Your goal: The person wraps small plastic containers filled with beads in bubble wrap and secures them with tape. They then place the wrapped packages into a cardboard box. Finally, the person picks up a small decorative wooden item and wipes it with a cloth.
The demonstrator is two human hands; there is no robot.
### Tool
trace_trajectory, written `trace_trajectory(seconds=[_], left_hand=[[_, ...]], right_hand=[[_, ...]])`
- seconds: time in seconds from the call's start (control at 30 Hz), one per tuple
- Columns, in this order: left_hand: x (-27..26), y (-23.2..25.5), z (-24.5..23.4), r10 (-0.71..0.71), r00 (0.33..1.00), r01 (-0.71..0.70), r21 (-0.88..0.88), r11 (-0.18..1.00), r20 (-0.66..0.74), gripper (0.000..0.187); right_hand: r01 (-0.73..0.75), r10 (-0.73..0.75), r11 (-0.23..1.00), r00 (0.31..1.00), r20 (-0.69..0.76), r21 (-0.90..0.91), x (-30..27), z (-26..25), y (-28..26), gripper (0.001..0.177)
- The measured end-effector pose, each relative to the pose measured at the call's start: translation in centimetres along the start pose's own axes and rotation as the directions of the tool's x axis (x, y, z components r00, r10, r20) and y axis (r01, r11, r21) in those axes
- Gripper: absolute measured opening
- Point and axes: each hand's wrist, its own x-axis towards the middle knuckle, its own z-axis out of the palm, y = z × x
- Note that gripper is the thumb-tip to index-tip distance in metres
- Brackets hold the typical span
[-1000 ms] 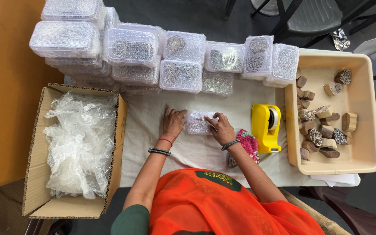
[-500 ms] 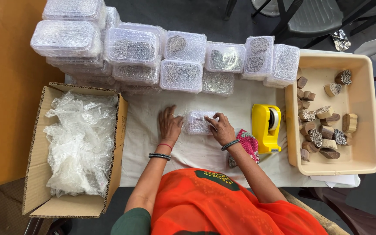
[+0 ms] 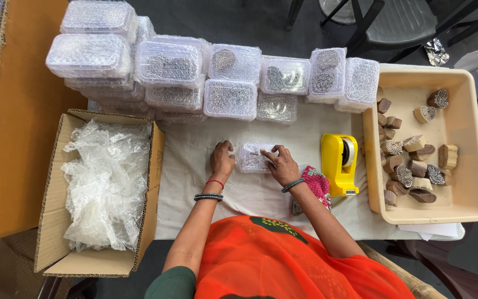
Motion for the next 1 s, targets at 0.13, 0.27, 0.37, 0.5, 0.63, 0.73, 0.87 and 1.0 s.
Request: trace_trajectory(seconds=[0.13, 0.27, 0.37, 0.5, 0.63, 0.73, 0.87, 1.0], left_hand=[[0.1, 0.6, -0.4, 0.126, 0.991, -0.130, -0.089, 0.987, -0.055, 0.048], [0.7, -0.1, 0.9, 0.105, 0.993, -0.102, -0.053, 0.993, 0.050, 0.035], [1.0, -0.9, 1.7, 0.115, 0.992, -0.113, -0.045, 0.993, 0.044, 0.028], [-0.4, 2.9, -2.7, 0.137, 0.988, -0.117, -0.214, 0.970, 0.078, 0.060], [-1.0, 4.9, -4.4, 0.285, 0.956, -0.284, -0.035, 0.958, 0.064, 0.038], [-0.6, 4.9, -3.8, 0.236, 0.969, -0.239, 0.043, 0.970, 0.069, 0.027], [-0.5, 4.3, -3.0, 0.483, 0.874, -0.468, 0.182, 0.865, -0.046, 0.015], [-1.7, 5.1, -3.7, 0.673, 0.739, -0.610, 0.387, 0.691, -0.037, 0.004]], right_hand=[[0.013, -0.013, 1.000, 1.000, -0.011, -0.002, -0.1, 0.1, 0.0, 0.045], [0.008, -0.008, 1.000, 1.000, -0.004, -0.003, 0.1, 0.0, 0.0, 0.046], [0.005, -0.005, 1.000, 1.000, 0.002, -0.004, 0.1, 0.0, 0.0, 0.046], [-0.007, 0.007, 1.000, 1.000, 0.023, -0.007, 0.1, 0.0, -0.1, 0.047], [-0.006, 0.006, 1.000, 1.000, 0.019, -0.009, 0.0, 0.1, -0.1, 0.047], [0.004, -0.004, 1.000, 1.000, 0.006, -0.011, 0.0, 0.0, 0.0, 0.047], [-0.002, 0.002, 1.000, 1.000, 0.008, -0.010, 0.0, -0.1, -0.1, 0.047], [0.004, -0.004, 1.000, 1.000, 0.002, -0.014, 0.0, -0.1, -0.2, 0.047]])
